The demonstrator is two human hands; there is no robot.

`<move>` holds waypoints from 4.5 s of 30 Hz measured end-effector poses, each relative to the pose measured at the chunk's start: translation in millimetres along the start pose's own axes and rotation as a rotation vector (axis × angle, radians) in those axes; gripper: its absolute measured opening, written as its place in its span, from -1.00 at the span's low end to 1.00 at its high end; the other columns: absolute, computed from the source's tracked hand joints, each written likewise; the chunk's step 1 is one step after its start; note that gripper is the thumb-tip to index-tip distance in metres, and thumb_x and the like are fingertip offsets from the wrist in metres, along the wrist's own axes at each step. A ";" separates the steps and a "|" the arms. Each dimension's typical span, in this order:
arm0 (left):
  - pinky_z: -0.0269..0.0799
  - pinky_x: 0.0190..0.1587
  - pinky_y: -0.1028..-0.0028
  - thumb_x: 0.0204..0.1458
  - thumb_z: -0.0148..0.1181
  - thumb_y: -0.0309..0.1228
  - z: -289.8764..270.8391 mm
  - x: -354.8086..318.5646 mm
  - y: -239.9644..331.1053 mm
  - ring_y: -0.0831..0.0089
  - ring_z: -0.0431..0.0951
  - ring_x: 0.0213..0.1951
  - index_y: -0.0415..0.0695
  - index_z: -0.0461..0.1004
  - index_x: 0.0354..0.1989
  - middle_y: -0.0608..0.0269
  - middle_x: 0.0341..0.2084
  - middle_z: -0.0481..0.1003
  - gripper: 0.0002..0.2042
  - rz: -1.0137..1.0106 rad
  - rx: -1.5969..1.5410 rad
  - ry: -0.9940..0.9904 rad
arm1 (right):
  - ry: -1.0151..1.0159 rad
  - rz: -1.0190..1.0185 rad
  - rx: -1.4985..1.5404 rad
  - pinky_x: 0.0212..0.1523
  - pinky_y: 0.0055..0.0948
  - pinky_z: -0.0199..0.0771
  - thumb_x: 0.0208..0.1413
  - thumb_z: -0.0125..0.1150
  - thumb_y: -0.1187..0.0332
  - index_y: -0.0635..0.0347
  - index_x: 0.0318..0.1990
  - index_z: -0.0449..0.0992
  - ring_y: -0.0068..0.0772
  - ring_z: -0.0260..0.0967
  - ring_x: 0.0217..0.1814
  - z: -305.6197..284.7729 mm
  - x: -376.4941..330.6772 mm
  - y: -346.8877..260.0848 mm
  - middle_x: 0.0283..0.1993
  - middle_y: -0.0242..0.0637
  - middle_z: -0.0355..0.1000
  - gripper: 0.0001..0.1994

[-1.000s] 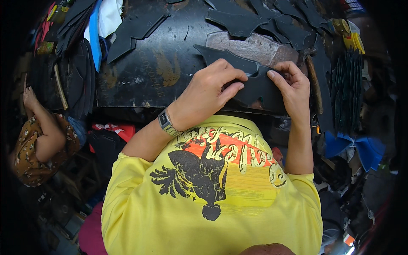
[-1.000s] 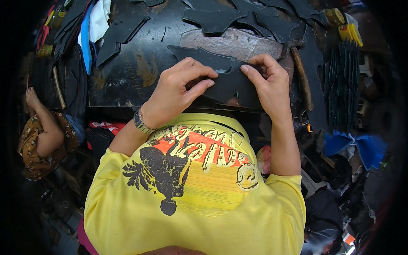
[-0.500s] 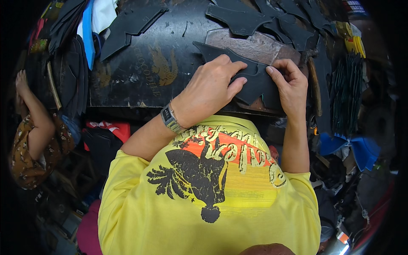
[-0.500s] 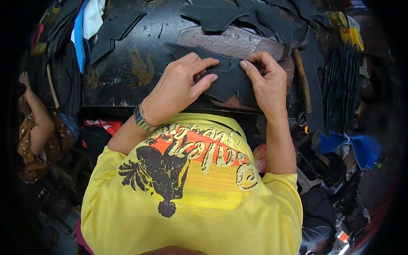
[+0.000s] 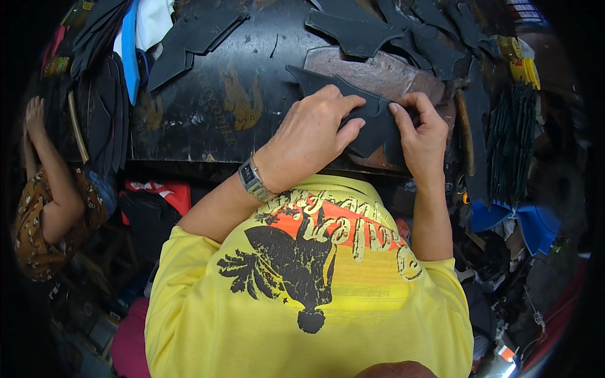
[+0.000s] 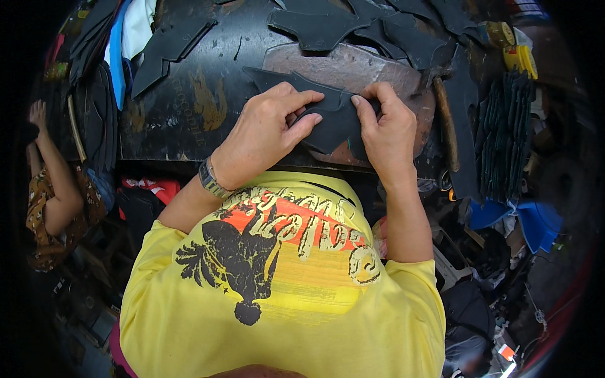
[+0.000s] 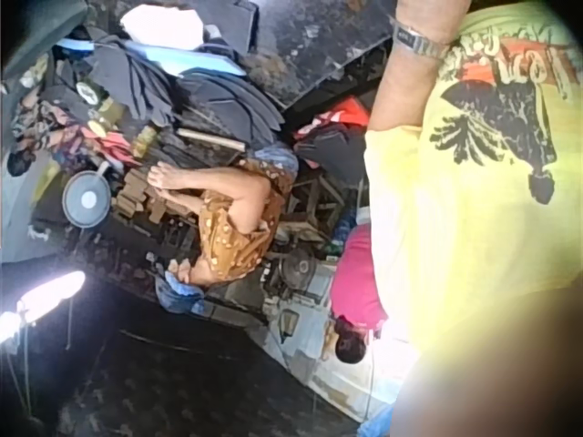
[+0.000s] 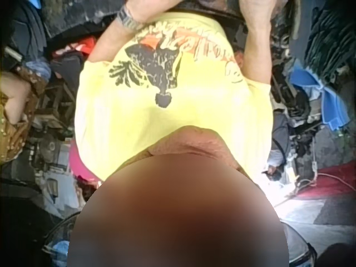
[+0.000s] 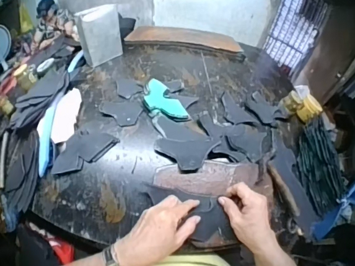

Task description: The person sorts and stacks black leather pieces on a worktable, repeatedly picking up individual pieces, aligning them, and placing them into a growing pile. A second person is visible in the background also handling leather pieces.

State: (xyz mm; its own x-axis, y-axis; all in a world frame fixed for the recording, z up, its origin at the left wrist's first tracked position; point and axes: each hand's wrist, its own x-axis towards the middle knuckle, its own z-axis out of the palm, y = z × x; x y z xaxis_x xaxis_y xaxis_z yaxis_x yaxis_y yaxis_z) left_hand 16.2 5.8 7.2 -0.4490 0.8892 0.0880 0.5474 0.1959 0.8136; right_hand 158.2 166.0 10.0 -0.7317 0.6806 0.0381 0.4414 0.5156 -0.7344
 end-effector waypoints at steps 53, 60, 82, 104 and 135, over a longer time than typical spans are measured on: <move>0.53 -0.37 0.45 0.25 0.26 -0.38 4.9 -10.8 -8.4 0.48 0.61 -0.44 -0.04 0.41 0.28 0.11 -0.33 0.57 -0.57 -0.068 -0.375 0.118 | -0.022 -0.531 -0.517 0.32 0.01 0.36 0.17 0.21 0.37 0.26 0.20 0.50 0.09 0.39 0.29 8.7 -43.1 -10.3 0.23 0.03 0.43 -0.57; 0.58 -0.11 0.22 0.15 0.26 -0.45 -7.0 -24.1 -25.0 0.09 0.66 -0.15 0.02 0.46 0.19 0.17 -0.06 0.60 -0.60 0.045 0.028 0.170 | -0.067 -0.419 -0.346 0.34 -0.10 0.33 0.31 0.03 0.42 0.32 0.25 0.48 0.06 0.37 0.35 -2.8 -40.8 -3.0 0.27 -0.02 0.46 -0.61; 0.56 -0.21 0.42 0.13 0.28 -0.51 -16.1 -22.7 -37.2 0.39 0.57 -0.38 0.02 0.47 0.25 0.25 -0.02 0.62 -0.53 -0.001 -0.187 0.082 | -0.173 -0.494 -0.611 0.33 -0.03 0.35 0.25 0.24 0.33 0.01 0.30 0.49 0.09 0.30 0.38 -1.9 -43.1 -15.8 0.35 -0.02 0.32 -0.56; 0.54 0.02 0.41 0.13 0.33 -0.42 -13.2 -21.2 -44.4 0.33 0.63 -0.03 -0.11 0.70 -0.14 0.28 0.00 0.58 -0.84 0.085 -0.122 0.071 | -0.264 -0.528 -0.645 0.38 0.01 0.28 0.15 0.30 0.40 0.01 0.33 0.45 0.12 0.25 0.42 -13.8 -37.0 -21.1 0.39 0.05 0.26 -0.46; 0.52 -0.12 0.57 0.08 0.34 -0.59 -15.1 -23.7 -49.4 0.57 0.57 -0.18 -0.11 0.64 -0.03 0.34 -0.03 0.48 -0.73 0.023 -0.317 0.138 | -0.130 -0.581 -0.561 0.12 -0.18 0.56 0.01 0.50 0.34 0.02 0.11 0.66 0.04 0.45 0.22 18.2 -39.1 -33.8 0.15 -0.06 0.51 -0.56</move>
State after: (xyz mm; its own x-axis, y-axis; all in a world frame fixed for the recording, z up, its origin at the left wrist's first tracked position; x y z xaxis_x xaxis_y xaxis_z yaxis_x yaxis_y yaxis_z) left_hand -10.9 -31.1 -26.4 -0.5422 0.8234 0.1676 0.3218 0.0193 0.9466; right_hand 162.3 112.4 21.1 -0.9630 0.1763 0.2040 0.1420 0.9748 -0.1720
